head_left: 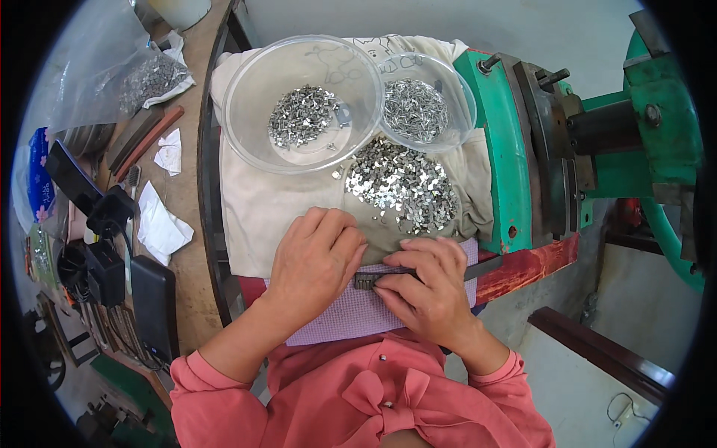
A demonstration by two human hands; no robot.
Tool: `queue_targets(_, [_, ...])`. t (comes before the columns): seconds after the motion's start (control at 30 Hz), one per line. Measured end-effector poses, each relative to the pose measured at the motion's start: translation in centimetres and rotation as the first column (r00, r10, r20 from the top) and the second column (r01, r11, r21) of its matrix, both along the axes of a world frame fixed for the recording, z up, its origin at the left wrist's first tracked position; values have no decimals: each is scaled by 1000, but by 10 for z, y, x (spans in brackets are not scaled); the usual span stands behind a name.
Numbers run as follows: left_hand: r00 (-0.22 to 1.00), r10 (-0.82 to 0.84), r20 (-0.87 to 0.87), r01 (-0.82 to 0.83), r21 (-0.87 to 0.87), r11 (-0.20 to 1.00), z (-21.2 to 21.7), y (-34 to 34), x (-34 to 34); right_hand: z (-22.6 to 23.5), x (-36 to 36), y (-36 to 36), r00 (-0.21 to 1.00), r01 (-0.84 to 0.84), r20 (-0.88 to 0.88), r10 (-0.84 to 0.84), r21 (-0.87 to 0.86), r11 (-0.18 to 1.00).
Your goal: The person picks small silver metal pieces from a container and places them into slots on a metal strip. They then insert the strip into a green press machine and operate the lever to process the components. The person repeats this cycle of loading and pressing multiple times.
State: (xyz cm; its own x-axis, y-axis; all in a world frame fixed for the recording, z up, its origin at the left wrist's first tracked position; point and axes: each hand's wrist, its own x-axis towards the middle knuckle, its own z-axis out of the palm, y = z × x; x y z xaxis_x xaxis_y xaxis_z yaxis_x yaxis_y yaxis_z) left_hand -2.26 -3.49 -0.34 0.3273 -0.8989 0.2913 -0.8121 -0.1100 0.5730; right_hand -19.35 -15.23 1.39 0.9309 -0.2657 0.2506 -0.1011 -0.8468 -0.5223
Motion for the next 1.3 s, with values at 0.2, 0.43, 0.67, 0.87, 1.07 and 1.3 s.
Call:
queue_targets(0.2, [1000,-3,28,2,11,1000,3,1,-1,8,-18,-10,995,102,-9,-102,-30,994])
queue_targets(0.43, [999,-47,-23,47,-13,999,6,4,-3,-1,-24,-11,996,87,-2,-87,-23,996])
queue_targets(0.67, [975,-126,-180,121,-40,992,15,15,-25,4,-23,-19,999,37,-40,-36,40,999])
queue_targets(0.87, [984,-141,-106,144,22,989,8,17,-32,12,-11,-31,999,46,19,-47,25,999])
queue_targets(1.07, [991,-116,-68,117,15,993,7,14,-32,6,25,-41,991,56,127,-39,-126,990])
queue_targets(1.3, [984,-126,-124,126,-9,992,6,16,-27,-2,52,-44,997,44,63,-32,-197,979])
